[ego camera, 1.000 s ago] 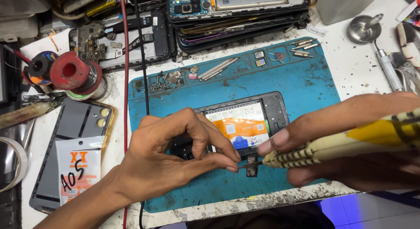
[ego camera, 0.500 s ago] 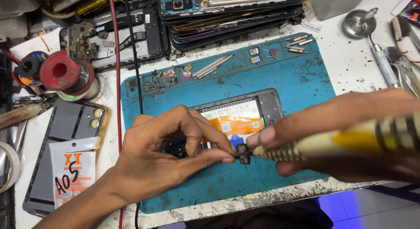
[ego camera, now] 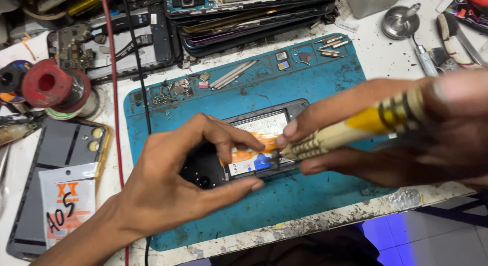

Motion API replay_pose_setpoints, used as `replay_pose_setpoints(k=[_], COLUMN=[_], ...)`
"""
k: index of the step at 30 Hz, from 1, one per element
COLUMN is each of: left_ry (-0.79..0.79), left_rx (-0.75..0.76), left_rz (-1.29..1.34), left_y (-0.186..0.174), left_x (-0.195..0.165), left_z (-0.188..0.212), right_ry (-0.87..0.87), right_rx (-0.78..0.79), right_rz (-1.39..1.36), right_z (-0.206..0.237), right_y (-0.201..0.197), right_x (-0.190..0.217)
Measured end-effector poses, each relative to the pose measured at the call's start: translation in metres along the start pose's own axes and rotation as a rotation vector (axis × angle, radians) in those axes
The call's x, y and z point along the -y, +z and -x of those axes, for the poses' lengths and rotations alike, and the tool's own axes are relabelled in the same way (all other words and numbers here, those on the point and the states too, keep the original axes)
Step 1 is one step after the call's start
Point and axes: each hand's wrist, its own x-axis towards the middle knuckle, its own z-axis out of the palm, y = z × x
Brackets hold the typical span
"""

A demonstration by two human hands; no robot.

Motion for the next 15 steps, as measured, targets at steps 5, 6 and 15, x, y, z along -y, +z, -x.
replay_pose_setpoints(k=[5,6,15], left_ry=[0.239,0.278,0.322], left_rx=[0.217,0.272,0.402], left_rz=[-0.394,-0.457,-0.632], left_y=[0.004,0.006,0.014], left_x=[0.003,0.005,0.014], left_z=[0.000,0.001,0.010], right_ry=[0.018,0.040,0.209], right_rx=[-0.116,-0.104,0.015], right_rz=[0.063,0.028,-0.016], right_z=[0.025,0.028,0.039], right_y=[-0.010,-0.010,0.001], right_x=[-0.016,-0.021,-0.034])
